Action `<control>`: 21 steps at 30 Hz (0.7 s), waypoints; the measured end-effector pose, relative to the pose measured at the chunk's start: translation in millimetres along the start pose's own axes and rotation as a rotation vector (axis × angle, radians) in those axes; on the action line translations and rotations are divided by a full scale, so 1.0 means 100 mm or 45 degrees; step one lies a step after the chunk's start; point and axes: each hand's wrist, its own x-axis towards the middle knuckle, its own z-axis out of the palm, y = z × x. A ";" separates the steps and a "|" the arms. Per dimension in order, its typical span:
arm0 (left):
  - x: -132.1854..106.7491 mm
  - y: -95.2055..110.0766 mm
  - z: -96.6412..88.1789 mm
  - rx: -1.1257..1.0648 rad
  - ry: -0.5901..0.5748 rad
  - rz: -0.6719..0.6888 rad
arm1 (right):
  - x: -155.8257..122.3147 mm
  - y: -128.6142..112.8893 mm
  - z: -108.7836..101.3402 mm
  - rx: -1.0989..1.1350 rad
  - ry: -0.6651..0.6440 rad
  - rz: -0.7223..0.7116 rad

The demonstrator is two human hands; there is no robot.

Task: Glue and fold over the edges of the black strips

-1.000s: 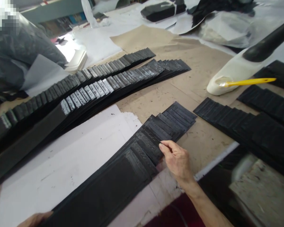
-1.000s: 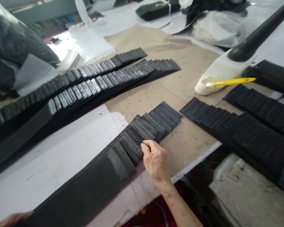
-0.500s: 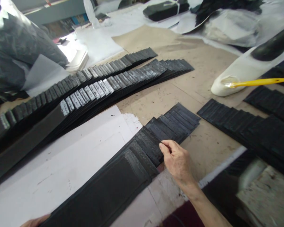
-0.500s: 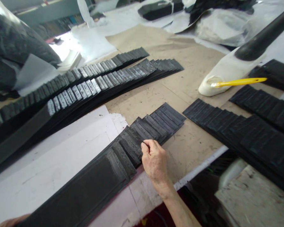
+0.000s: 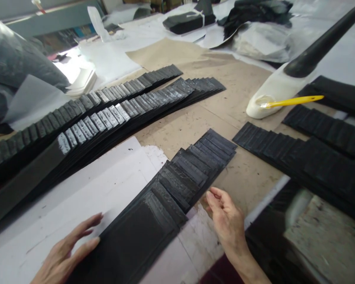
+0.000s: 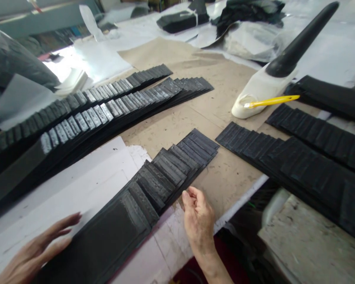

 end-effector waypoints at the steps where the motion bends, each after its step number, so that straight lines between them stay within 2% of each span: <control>1: 0.08 0.17 0.08 -0.054 -0.041 0.050 | 0.00 0.02 0.01 0.046 -0.017 0.044; 4: 0.27 0.60 0.33 -0.189 -0.111 0.136 | -0.01 0.06 0.06 0.174 -0.060 0.113; 6: 0.33 0.75 0.45 -0.221 -0.137 0.158 | -0.06 0.06 0.08 0.232 -0.079 0.130; 9: 0.35 0.77 0.56 -0.273 -0.174 0.141 | -0.19 0.02 0.11 0.297 -0.107 0.140; 14: 0.34 0.76 0.62 -0.292 -0.170 0.115 | -0.34 0.03 0.17 0.316 -0.094 0.102; 19: 0.40 0.78 0.63 -0.258 -0.151 0.235 | -0.38 0.03 0.09 0.204 0.050 0.085; 21: 0.42 0.77 0.64 -0.257 -0.151 0.280 | -0.44 -0.01 0.03 0.131 0.060 0.101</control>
